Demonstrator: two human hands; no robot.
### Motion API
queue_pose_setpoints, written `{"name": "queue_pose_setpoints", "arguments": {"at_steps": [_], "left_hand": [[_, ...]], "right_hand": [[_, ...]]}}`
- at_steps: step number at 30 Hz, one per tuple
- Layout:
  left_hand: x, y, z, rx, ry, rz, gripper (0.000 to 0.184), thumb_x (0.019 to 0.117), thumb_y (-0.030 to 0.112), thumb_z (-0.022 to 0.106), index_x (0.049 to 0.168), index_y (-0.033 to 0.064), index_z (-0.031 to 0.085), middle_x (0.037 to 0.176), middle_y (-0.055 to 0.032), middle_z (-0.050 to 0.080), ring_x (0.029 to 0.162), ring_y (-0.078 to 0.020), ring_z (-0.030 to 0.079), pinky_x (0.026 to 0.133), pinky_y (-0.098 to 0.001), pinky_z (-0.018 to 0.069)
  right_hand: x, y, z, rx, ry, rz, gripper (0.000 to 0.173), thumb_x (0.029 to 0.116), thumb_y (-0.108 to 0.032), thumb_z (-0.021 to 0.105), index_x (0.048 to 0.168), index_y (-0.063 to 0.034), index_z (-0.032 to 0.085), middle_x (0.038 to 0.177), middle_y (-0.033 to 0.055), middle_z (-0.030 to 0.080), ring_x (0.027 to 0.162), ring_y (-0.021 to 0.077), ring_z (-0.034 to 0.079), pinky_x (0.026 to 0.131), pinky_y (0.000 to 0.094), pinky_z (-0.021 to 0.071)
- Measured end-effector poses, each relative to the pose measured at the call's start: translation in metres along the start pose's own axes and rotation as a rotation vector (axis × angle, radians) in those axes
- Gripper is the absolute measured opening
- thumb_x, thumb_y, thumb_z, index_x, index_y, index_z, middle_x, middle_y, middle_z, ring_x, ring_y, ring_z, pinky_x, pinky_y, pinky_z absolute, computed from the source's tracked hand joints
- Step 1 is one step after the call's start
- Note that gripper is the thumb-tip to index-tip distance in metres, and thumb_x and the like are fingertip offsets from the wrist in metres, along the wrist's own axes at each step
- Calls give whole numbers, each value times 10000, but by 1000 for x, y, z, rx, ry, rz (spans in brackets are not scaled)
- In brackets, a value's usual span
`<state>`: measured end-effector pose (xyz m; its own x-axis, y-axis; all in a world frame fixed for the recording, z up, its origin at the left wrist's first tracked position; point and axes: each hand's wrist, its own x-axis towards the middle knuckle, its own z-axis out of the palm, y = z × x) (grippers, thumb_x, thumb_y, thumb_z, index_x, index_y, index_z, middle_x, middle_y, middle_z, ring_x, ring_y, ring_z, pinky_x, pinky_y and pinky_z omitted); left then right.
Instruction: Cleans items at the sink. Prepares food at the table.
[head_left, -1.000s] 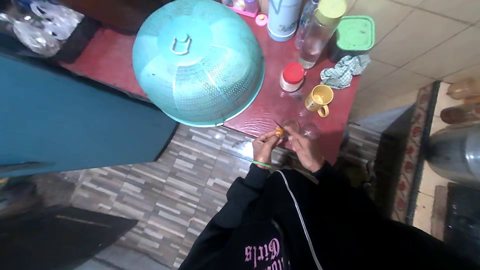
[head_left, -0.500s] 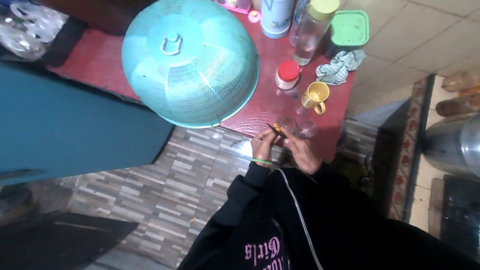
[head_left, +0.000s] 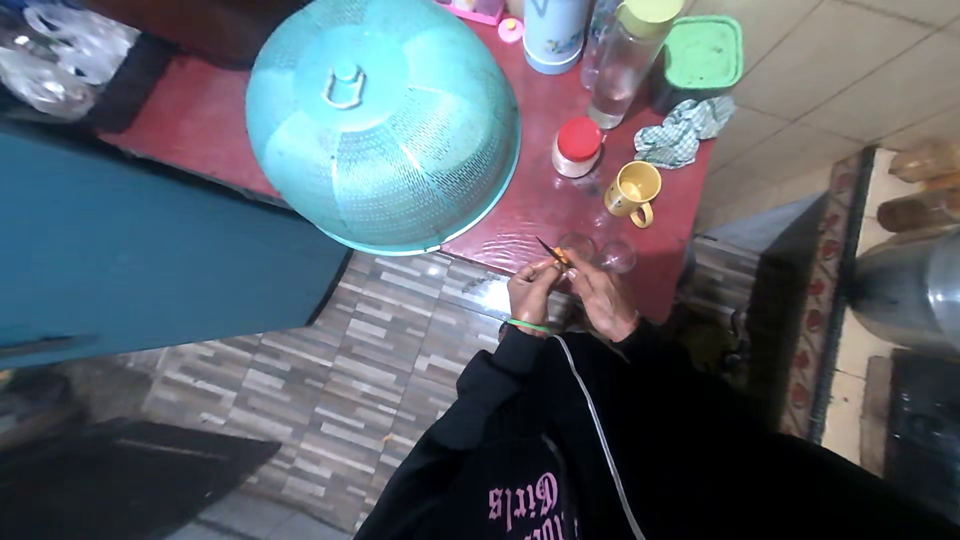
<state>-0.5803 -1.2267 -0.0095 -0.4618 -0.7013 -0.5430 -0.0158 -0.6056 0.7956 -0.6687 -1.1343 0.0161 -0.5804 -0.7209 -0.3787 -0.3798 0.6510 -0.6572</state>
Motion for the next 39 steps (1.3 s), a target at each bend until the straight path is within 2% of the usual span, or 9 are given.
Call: {"name": "queue_pose_setpoints", "arguments": {"at_steps": [8,12,14,17,22,27,32,37,39], "left_hand": [[-1,-3,-2,-40,-37,-35,118,901,-97,644,1005,-58,684,826,-90,727,741,-154,703,769,-326,607],[0,2,-4,-44,-57,-86,120,926,-91,621,1028,-62,676,861,-90,719,755,-144,696,775,-316,605],[0,7,-7,-61,-97,-133,141,951,-84,578,1063,-65,662,902,-94,707,786,-143,688,793,-304,597],[3,11,-13,-131,-151,-223,165,987,-61,515,1080,-53,651,910,-81,700,783,-127,688,781,-270,594],[5,16,-19,-331,-178,-390,168,1011,-9,466,1080,-9,618,923,-91,702,779,-130,705,787,-245,601],[6,8,-21,-231,-153,-269,191,1005,-25,490,1141,-41,623,996,-92,690,841,-131,689,806,-256,588],[4,3,-19,-222,-114,-243,163,976,-73,525,1100,-46,628,969,-102,688,830,-155,691,799,-286,598],[2,2,-18,-216,-106,-226,157,979,-75,523,1090,-51,631,964,-101,689,824,-158,692,801,-291,599],[1,2,-17,-220,-99,-223,145,977,-84,521,1067,-49,629,939,-99,689,808,-155,693,794,-289,600]], "right_hand": [[6,7,5,113,59,-22,353,1092,-272,467,1378,-137,624,920,160,726,811,332,699,789,579,542],[7,11,7,245,68,-35,366,1096,-261,447,1373,-114,635,1025,159,728,845,286,692,813,534,547],[8,13,6,373,73,-29,360,1092,-214,451,1357,-73,650,920,115,696,718,187,610,713,409,525],[10,14,0,644,15,32,342,1090,-147,429,1303,21,638,618,-25,504,488,29,426,477,195,385],[18,24,-10,800,-72,122,355,1112,-193,369,1319,12,572,567,-44,497,411,-3,405,391,151,351],[24,25,-8,361,68,29,357,1089,-227,490,1347,-28,637,778,104,624,581,145,498,590,347,472],[34,22,-2,-56,34,94,380,1061,-280,540,1343,-54,657,1029,250,726,955,437,700,869,656,515],[34,16,4,-264,121,68,282,1012,-255,613,1091,-17,741,899,249,724,882,462,707,777,658,531],[36,16,7,-297,132,68,291,1017,-264,603,1068,-16,746,882,245,726,863,454,713,758,649,540]]}}
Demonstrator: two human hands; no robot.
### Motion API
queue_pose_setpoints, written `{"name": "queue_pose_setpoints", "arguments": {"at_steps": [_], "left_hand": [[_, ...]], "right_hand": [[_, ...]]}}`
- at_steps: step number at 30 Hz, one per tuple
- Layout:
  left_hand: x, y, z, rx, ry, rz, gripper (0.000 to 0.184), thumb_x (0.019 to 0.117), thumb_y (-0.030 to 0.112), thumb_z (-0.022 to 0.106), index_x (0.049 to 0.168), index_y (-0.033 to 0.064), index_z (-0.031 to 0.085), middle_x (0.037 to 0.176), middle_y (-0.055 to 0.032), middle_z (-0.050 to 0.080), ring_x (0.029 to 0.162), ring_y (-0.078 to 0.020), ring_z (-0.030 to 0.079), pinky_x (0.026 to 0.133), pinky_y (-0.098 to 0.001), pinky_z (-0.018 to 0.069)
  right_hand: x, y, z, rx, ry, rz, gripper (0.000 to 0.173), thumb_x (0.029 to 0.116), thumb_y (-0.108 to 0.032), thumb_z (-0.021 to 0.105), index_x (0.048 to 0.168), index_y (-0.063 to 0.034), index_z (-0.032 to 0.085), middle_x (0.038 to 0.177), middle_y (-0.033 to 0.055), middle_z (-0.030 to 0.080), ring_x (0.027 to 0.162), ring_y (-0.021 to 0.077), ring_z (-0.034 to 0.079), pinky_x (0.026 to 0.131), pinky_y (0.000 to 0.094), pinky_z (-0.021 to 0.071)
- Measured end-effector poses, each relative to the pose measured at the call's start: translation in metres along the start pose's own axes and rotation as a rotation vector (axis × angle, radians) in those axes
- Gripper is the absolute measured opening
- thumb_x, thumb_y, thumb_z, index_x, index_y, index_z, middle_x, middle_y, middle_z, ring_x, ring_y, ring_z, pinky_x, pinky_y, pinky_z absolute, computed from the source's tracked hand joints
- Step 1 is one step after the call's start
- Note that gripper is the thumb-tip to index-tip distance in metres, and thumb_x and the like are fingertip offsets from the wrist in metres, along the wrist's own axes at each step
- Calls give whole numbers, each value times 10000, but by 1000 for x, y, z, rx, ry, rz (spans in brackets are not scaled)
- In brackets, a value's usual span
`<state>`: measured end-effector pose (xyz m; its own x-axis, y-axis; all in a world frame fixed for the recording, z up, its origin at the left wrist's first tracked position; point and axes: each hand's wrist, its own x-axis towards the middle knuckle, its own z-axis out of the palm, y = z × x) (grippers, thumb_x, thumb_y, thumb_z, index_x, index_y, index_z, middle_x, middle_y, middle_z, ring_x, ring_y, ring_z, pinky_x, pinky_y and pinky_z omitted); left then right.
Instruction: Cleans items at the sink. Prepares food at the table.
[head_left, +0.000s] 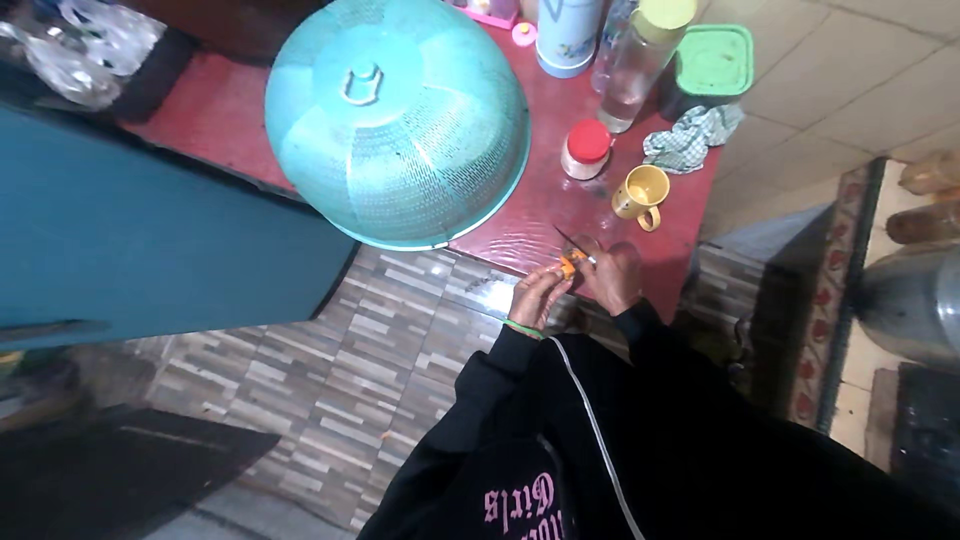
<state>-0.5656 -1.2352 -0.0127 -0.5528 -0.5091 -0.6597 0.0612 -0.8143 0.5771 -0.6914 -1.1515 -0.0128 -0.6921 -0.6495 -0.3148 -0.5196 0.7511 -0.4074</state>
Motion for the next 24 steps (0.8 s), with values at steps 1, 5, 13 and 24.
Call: {"name": "queue_pose_setpoints", "arguments": {"at_steps": [1,5,13,24], "left_hand": [[-1,0,0,0,-2,3,144,976,-87,520,1063,-49,628,935,-99,690,805,-154,694,792,-287,602],[-1,-2,0,15,3,26,146,971,-91,533,1071,-57,635,947,-111,697,813,-163,696,804,-302,602],[1,-4,9,102,76,154,149,958,-74,555,1086,-70,633,900,-97,699,796,-162,693,821,-333,601],[-4,-17,21,211,102,246,103,902,-81,641,986,-21,639,784,-57,703,700,-135,689,728,-313,605]], "right_hand": [[2,0,2,-10,-9,4,306,1025,-282,596,1075,-18,745,890,245,726,869,451,713,765,645,539],[5,3,5,6,-1,0,358,1039,-352,590,1162,-46,732,902,251,727,871,464,710,785,657,535],[-36,1,-8,423,-91,-146,441,1102,-319,402,1447,-122,593,1024,183,730,918,340,695,873,574,531],[-57,8,-16,279,-103,-147,477,1109,-318,395,1551,-159,476,1037,216,744,945,415,710,882,620,521]]}}
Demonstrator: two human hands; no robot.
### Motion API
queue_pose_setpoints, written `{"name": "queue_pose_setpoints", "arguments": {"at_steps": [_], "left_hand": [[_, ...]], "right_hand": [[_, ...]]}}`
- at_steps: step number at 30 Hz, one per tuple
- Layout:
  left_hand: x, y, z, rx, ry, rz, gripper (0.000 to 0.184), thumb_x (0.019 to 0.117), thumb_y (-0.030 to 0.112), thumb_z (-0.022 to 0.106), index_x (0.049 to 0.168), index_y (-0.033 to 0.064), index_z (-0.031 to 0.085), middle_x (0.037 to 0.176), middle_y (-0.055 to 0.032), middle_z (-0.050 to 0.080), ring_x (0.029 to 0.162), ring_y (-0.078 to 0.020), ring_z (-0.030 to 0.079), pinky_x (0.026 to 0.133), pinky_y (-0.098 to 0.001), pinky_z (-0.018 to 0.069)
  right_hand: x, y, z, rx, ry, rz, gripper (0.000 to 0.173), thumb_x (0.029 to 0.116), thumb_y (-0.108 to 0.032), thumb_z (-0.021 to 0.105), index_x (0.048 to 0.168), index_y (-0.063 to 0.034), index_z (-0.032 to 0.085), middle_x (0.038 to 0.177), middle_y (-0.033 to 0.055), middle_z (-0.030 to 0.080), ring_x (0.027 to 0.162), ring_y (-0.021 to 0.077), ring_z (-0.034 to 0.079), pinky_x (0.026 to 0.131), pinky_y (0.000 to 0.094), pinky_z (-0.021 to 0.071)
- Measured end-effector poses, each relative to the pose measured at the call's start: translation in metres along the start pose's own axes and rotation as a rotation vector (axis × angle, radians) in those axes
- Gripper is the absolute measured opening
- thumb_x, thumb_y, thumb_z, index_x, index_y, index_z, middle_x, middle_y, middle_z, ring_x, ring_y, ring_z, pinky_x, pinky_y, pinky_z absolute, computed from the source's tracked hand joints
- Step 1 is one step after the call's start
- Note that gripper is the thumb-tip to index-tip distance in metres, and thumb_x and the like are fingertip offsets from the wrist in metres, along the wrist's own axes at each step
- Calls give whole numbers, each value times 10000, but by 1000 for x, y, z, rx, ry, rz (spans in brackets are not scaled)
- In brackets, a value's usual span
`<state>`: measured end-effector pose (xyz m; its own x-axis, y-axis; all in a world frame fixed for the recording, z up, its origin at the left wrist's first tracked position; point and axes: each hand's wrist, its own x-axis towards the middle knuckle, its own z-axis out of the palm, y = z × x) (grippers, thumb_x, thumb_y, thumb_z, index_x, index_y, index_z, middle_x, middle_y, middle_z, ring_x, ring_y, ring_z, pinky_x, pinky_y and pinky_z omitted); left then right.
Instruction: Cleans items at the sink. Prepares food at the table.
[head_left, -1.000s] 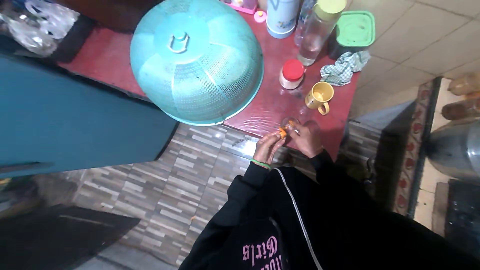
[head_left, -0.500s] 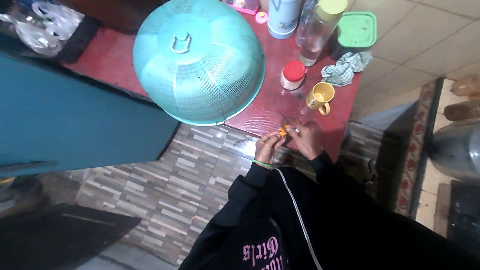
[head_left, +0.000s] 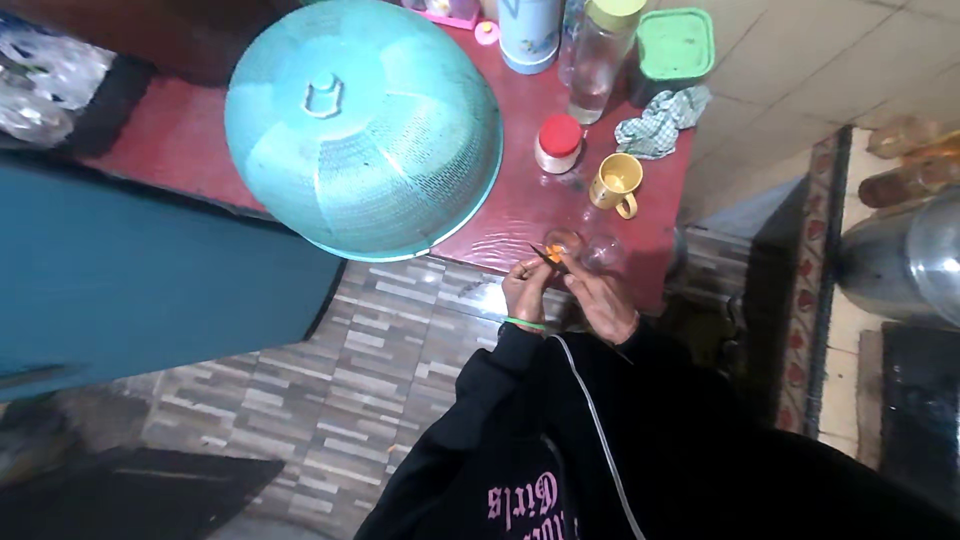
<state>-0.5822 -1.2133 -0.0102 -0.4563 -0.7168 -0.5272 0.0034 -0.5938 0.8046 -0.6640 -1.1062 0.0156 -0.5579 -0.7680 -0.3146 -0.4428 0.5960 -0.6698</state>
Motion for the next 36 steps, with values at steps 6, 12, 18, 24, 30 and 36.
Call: {"name": "queue_pose_setpoints", "arguments": {"at_steps": [6,12,18,24,30,36], "left_hand": [[-1,-7,1,-4,-14,33,88,898,-66,653,935,13,649,749,-40,699,682,-131,684,710,-311,599],[-6,-10,5,63,-8,84,159,842,-94,696,966,3,672,781,-42,707,705,-114,675,722,-303,591],[-8,-10,8,95,-31,107,171,823,-81,704,968,8,689,755,-26,695,685,-101,658,701,-286,578],[-8,-13,10,122,-70,107,162,846,-78,699,984,5,694,755,-21,705,677,-92,661,698,-281,578],[-8,-13,14,134,-86,93,169,858,-72,712,1012,-4,701,799,-31,723,702,-87,668,712,-272,575],[-10,-11,13,106,-137,119,219,838,-95,712,1032,2,680,832,-24,720,744,-90,679,741,-282,585]], "right_hand": [[-3,2,0,-1,30,27,474,1107,-341,396,1547,-191,487,986,219,744,906,431,705,837,638,514],[-2,1,-2,-9,31,60,465,1108,-329,406,1542,-188,492,952,221,737,885,438,698,824,636,511],[1,3,-4,75,46,81,446,1106,-328,400,1516,-203,522,1045,210,736,953,427,695,838,652,499],[2,2,-5,76,71,131,403,1101,-336,428,1422,-152,587,1019,200,730,960,419,695,819,650,507],[2,-1,-9,23,97,163,374,1106,-335,424,1361,-144,620,946,198,726,899,429,696,779,643,509],[0,11,-10,154,95,45,436,1103,-267,420,1501,-136,539,1055,217,725,921,394,687,851,615,510]]}}
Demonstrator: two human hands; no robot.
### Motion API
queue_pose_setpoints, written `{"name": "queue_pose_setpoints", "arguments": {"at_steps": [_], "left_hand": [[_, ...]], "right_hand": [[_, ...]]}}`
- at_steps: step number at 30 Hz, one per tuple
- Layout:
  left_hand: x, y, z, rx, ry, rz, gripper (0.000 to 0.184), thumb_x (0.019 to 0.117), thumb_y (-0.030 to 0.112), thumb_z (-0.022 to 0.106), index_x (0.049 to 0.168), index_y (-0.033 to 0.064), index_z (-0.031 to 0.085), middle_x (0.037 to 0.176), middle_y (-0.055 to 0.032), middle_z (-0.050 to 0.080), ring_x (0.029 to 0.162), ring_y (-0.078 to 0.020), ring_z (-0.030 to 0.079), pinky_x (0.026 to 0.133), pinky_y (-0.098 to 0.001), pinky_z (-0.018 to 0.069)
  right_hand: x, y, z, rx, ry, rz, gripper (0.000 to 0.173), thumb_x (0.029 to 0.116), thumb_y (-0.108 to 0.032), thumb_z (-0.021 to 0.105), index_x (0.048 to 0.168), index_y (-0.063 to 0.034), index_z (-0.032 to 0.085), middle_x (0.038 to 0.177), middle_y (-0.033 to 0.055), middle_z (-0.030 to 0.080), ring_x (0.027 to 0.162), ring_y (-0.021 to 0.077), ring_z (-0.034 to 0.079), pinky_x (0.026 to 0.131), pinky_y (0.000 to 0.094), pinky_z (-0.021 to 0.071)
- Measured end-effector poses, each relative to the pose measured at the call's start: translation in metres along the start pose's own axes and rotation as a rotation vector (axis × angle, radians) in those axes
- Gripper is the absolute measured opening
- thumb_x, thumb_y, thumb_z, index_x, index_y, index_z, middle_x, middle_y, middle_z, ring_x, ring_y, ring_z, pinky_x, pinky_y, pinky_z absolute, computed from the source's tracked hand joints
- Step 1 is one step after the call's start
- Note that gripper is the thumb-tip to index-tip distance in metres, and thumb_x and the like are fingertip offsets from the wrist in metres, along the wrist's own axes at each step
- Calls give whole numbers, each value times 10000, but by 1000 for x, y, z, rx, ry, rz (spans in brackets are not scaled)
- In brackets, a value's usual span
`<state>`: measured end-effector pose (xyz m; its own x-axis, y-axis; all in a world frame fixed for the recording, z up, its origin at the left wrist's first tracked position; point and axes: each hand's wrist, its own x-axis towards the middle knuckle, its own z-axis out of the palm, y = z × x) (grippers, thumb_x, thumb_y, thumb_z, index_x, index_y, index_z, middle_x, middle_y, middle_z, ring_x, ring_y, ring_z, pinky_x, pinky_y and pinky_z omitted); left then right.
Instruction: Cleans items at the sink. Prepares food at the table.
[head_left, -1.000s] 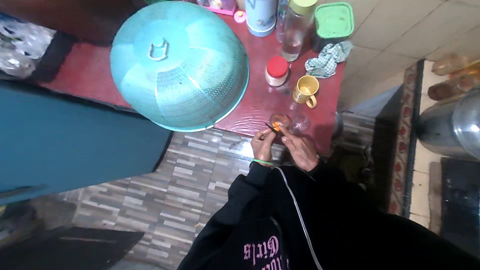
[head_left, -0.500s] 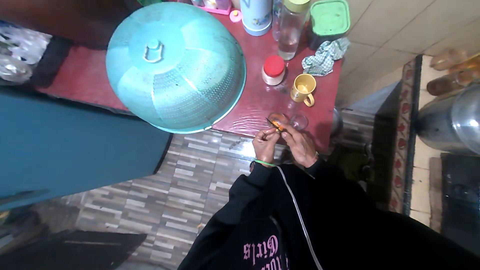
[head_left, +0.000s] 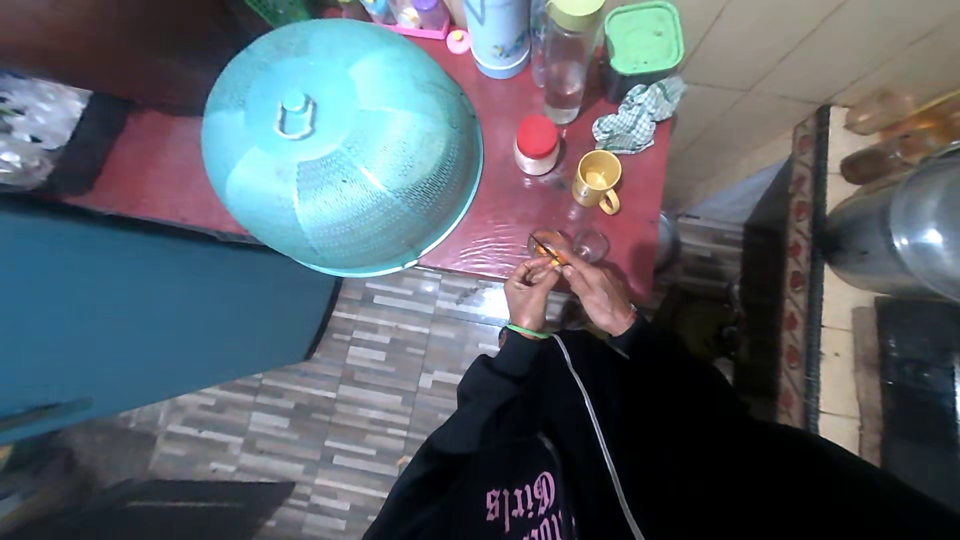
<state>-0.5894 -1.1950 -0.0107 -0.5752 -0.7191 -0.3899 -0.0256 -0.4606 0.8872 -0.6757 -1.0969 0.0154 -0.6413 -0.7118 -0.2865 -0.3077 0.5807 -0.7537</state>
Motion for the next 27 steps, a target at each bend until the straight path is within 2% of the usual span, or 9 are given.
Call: {"name": "queue_pose_setpoints", "arguments": {"at_steps": [3,8,11,13,14,16,18,23,27], "left_hand": [[-1,-1,0,11,8,20,222,818,-106,724,1004,9,688,819,-16,715,727,-81,666,724,-271,580],[-1,2,-2,-13,-34,-36,157,848,-96,691,964,10,697,778,-26,710,705,-111,677,728,-302,594],[3,9,-6,-81,-80,-152,153,889,-125,623,969,-9,684,790,-41,723,727,-133,707,773,-320,613],[4,8,-7,-125,-84,-179,165,893,-136,593,954,-12,683,781,-46,722,727,-138,710,778,-321,616],[4,8,-7,-139,-93,-187,173,900,-134,577,956,-6,680,792,-41,721,736,-133,708,784,-317,614],[5,11,-9,-165,-142,-222,186,946,-102,535,1003,11,671,858,-32,720,787,-121,705,818,-306,605],[5,15,-9,-230,-185,-283,199,983,-71,485,1048,19,650,915,-36,707,817,-112,699,822,-279,598],[8,14,-11,-332,-161,-335,191,987,-43,499,1077,9,659,963,-55,709,828,-113,699,808,-255,599],[9,10,-11,-306,-114,-350,171,990,-63,526,1083,-16,662,944,-85,725,806,-154,723,789,-293,617]], "right_hand": [[1,8,2,88,5,-15,425,1099,-277,426,1474,-136,566,1077,182,722,871,321,677,817,571,518],[1,10,1,90,1,7,384,1095,-286,445,1398,-111,603,1035,173,722,871,335,692,802,579,534],[1,13,2,120,-3,-22,390,1091,-289,439,1383,-90,603,1107,167,719,963,327,699,844,582,536],[1,16,3,203,-13,-27,392,1091,-270,429,1376,-68,605,1115,154,715,956,272,699,848,515,556],[2,16,1,281,-11,-20,392,1090,-242,421,1375,-48,607,1053,117,710,870,192,679,795,415,575],[2,14,-1,562,14,48,361,1079,-160,407,1313,17,619,686,-11,550,520,32,454,496,205,409],[3,13,-9,801,-38,166,340,1095,-156,376,1291,9,599,562,-51,489,413,-8,398,397,150,350],[8,28,-26,571,75,200,380,1111,-252,368,1330,-58,611,604,-26,487,436,18,378,420,180,343],[14,36,-32,220,119,193,430,1116,-313,364,1322,-52,637,826,104,605,577,161,456,557,367,430]]}}
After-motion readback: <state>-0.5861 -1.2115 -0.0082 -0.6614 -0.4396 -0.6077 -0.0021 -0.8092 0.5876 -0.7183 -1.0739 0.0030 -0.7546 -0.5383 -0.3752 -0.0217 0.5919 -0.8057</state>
